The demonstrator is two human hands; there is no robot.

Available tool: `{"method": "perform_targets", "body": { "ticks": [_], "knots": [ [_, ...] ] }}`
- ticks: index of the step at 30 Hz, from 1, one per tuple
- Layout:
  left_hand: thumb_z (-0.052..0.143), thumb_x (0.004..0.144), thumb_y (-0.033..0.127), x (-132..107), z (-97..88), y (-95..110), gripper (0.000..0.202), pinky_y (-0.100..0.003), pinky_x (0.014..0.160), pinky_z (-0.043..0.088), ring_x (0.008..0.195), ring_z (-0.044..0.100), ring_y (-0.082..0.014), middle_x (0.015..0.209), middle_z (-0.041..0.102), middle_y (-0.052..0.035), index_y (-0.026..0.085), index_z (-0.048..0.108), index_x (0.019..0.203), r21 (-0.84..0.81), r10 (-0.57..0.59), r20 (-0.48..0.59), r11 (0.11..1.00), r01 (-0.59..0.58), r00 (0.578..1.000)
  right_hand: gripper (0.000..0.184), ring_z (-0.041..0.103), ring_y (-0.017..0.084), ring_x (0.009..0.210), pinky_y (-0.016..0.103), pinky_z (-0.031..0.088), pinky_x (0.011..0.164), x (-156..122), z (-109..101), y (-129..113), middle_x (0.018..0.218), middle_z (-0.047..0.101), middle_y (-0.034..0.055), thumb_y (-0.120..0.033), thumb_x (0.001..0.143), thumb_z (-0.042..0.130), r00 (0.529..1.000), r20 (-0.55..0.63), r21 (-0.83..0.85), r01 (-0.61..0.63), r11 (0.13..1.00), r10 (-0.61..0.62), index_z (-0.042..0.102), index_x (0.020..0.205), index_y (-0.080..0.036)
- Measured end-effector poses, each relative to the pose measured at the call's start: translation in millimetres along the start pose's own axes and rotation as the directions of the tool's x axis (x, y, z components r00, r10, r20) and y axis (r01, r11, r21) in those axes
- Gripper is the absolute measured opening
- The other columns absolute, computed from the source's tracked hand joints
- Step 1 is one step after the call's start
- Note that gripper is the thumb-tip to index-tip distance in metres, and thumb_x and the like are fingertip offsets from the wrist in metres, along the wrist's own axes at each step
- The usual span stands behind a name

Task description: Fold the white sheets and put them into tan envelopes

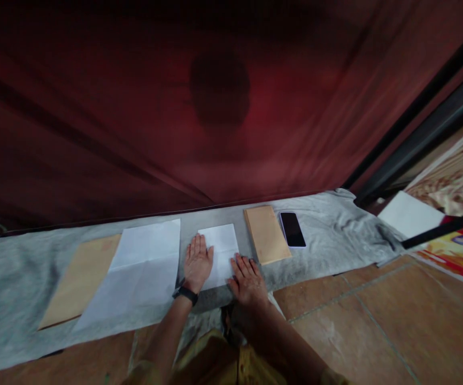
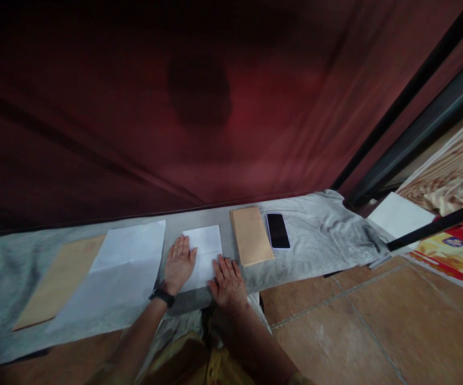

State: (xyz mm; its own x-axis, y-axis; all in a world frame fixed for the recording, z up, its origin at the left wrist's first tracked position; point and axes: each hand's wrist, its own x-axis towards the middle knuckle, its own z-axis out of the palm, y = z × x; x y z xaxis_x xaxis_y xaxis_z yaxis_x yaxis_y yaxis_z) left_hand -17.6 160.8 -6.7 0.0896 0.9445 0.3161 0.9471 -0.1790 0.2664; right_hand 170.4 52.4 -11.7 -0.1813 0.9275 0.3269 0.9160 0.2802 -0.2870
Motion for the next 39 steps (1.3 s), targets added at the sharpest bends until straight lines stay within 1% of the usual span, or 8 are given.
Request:
{"method": "perform_targets", "body": {
  "ticks": [5, 12, 17, 20, 24, 28, 33, 39],
  "knots": [
    [0.034, 0.101, 0.037, -34, -10.5, 2, 0.061, -0.057, 0.119, 0.035, 0.151, 0.035, -0.0322, 0.159, 0.042, -0.0217, 0.008, 0.038, 0.155, -0.057, 0.013, -0.084, 0.998, -0.017, 0.996, 0.058, 0.044, 0.027, 0.145, 0.046, 0.028, 0.122, 0, 0, -2, 0.16, 0.043, 0.009, -0.041, 0.101, 0.052, 1.0, 0.018, -0.008, -0.015, 1.0, 0.015, 0.043, 0.155, -0.021],
    [0.041, 0.102, 0.041, -105, -30.9, 7, 0.054, -0.053, 0.121, 0.033, 0.147, 0.042, -0.0282, 0.156, 0.049, -0.0115, 0.02, 0.046, 0.151, -0.005, 0.305, 0.095, 0.952, -0.306, 0.948, 0.056, 0.041, 0.026, 0.147, 0.046, 0.027, 0.123, -1, -3, -2, 0.161, 0.042, 0.0083, -0.038, 0.103, 0.049, 0.999, 0.037, 0.002, -0.009, 1.0, 0.009, 0.041, 0.156, -0.021],
    [0.044, 0.1, 0.036, -107, -44.1, 12, 0.048, -0.048, 0.115, 0.043, 0.139, 0.053, -0.0283, 0.15, 0.057, -0.0126, 0.018, 0.056, 0.143, 0.028, 0.316, 0.121, 0.946, -0.322, 0.941, 0.058, 0.04, 0.027, 0.147, 0.048, 0.027, 0.123, -3, -10, 2, 0.16, 0.043, 0.01, -0.041, 0.101, 0.051, 0.998, 0.051, 0.015, 0.039, 0.999, -0.04, 0.043, 0.155, -0.019],
    [0.045, 0.099, 0.038, -91, -71.0, 20, 0.047, -0.053, 0.121, 0.034, 0.145, 0.045, -0.0279, 0.152, 0.055, -0.0089, 0.023, 0.056, 0.143, 0.029, 0.359, 0.078, 0.931, -0.363, 0.93, 0.06, 0.04, 0.027, 0.147, 0.048, 0.027, 0.123, -5, -12, 4, 0.16, 0.042, 0.0109, -0.042, 0.1, 0.055, 0.995, 0.06, 0.012, 0.076, 0.997, -0.077, 0.043, 0.154, -0.019],
    [0.042, 0.1, 0.043, -71, -107.9, 7, 0.054, -0.062, 0.125, 0.017, 0.155, 0.026, -0.0328, 0.159, 0.044, -0.0156, 0.017, 0.051, 0.147, 0.13, 0.157, -0.122, 0.981, -0.141, 0.98, 0.059, 0.04, 0.027, 0.147, 0.047, 0.026, 0.123, -6, -14, 5, 0.16, 0.042, 0.0114, -0.041, 0.101, 0.053, 0.994, 0.038, -0.001, 0.103, 0.995, -0.103, 0.043, 0.155, -0.019],
    [0.038, 0.1, 0.048, -83, -103.8, -37, 0.06, -0.066, 0.112, 0.037, 0.145, 0.041, -0.0427, 0.148, 0.053, -0.0284, 0.006, 0.059, 0.138, 0.207, -0.129, -0.113, 0.967, 0.151, 0.985, 0.058, 0.042, 0.027, 0.146, 0.048, 0.028, 0.122, -6, -13, 5, 0.158, 0.045, 0.0121, -0.043, 0.101, 0.052, 0.994, 0.027, -0.014, 0.104, 0.994, -0.104, 0.045, 0.153, -0.019],
    [0.034, 0.102, 0.042, -125, -82.9, -69, 0.058, -0.059, 0.115, 0.035, 0.145, 0.043, -0.0377, 0.153, 0.049, -0.0252, 0.008, 0.053, 0.146, 0.264, -0.101, -0.007, 0.959, 0.099, 0.995, 0.058, 0.043, 0.027, 0.145, 0.047, 0.029, 0.122, -6, -13, 7, 0.159, 0.045, 0.0109, -0.045, 0.103, 0.05, 0.992, 0.025, -0.026, 0.128, 0.991, -0.127, 0.043, 0.155, -0.019],
    [0.041, 0.1, 0.044, -121, -88.4, -58, 0.058, -0.056, 0.118, 0.033, 0.144, 0.043, -0.0357, 0.154, 0.049, -0.022, 0.011, 0.052, 0.146, 0.267, -0.197, 0.042, 0.947, 0.179, 0.979, 0.06, 0.043, 0.028, 0.145, 0.048, 0.03, 0.122, -7, -12, 8, 0.159, 0.044, 0.011, -0.044, 0.103, 0.05, 0.99, 0.018, -0.043, 0.137, 0.99, -0.137, 0.04, 0.156, -0.02]
  ]
}}
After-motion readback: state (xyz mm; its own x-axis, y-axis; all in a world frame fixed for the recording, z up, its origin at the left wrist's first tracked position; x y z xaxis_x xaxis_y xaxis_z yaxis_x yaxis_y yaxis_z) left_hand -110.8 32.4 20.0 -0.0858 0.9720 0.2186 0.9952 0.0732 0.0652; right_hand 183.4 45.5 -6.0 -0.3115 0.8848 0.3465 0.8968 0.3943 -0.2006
